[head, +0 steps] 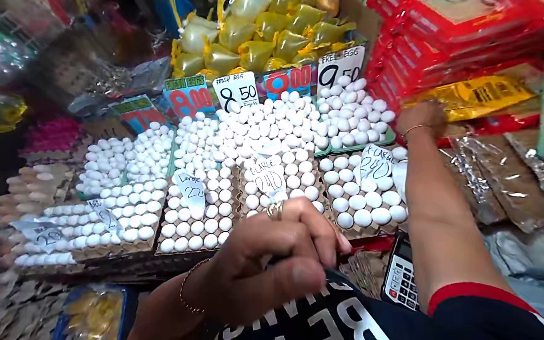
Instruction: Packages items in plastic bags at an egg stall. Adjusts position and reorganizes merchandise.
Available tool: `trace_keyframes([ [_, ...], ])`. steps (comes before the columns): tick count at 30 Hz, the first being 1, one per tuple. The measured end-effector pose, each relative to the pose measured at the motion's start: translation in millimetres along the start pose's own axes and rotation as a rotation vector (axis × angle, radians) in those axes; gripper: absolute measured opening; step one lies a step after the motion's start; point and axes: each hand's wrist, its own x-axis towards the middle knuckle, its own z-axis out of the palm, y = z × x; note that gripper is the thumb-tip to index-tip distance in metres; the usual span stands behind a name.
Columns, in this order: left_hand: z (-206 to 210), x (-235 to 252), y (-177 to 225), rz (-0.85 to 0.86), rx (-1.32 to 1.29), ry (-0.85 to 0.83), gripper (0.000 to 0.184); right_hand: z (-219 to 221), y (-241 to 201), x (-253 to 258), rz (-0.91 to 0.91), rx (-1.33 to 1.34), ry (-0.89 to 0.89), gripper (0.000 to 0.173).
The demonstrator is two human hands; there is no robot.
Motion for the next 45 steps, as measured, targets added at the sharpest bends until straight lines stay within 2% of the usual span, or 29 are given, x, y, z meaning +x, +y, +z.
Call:
trace_keyframes([
  [3, -11.4, 8.8, -16.4, 0.022, 0.254, 0.126, 0.032, -55.3, -28.5, -24.2, -0.131, 0.08, 0.156, 0.041],
  [6, -19.2, 27.4, -25.3, 0.11, 0.481, 0.144, 0.011, -96.3, -47.8, -72.1, -0.505, 0.297, 0.315, 0.04],
  [7, -19.1, 34.3, -27.0, 0.154, 0.538, 0.142, 0.01, -101.5, -50.1, -89.0, -0.662, 0.36, 0.339, 0.038],
  [10, -14.4, 48.4, -28.5, 0.253, 0.738, 0.118, 0.013, -120.4, -78.7, -160.1, -1.073, 0.517, 0.173, 0.037],
  [12, -14.4, 48.5, -28.2, 0.263, 0.927, 0.054, 0.018, -118.0, -94.2, -205.4, -1.277, 0.653, 0.007, 0.031],
  [15, -16.8, 32.9, -21.0, 0.082, 1.275, -0.019, 0.016, -97.1, -107.9, -252.7, -1.422, 0.846, -0.306, 0.021],
  [17, -20.8, 14.4, -12.0, -0.108, 1.421, -0.076, 0.016, -78.8, -113.1, -271.8, -1.447, 0.917, -0.476, 0.021],
  [19, -25.1, -8.4, -5.9, -0.276, 1.462, -0.155, 0.019, -61.4, -115.4, -287.0, -1.433, 0.95, -0.612, 0.024],
  [24, -33.2, -58.9, -5.4, -0.631, 1.292, -0.309, 0.018, -26.9, -117.3, -314.0, -1.298, 1.036, -0.909, 0.032],
  [30, -22.1, -94.9, -30.4, -0.822, 1.09, -0.291, 0.019, -4.2, -117.7, -334.6, -1.088, 1.127, -1.125, 0.033],
  [36, -5.8, -93.3, -39.0, -0.987, 1.123, -0.303, 0.019, 4.9, -106.4, -338.2, -1.028, 1.139, -1.149, 0.034],
  [40, -4.2, -94.2, -49.0, -0.964, 1.206, -0.172, 0.025, 8.0, -95.8, -335.3, -1.024, 1.089, -0.96, 0.036],
  [42, -5.9, -93.2, -54.1, -1.019, 1.174, -0.216, 0.029, 10.0, -89.3, -335.0, -1.011, 1.04, -0.924, 0.036],
  [45, -1.1, -98.1, -69.4, -0.992, 1.157, -0.279, 0.022, 11.1, -82.5, -337.3, -0.994, 0.987, -0.945, 0.037],
])
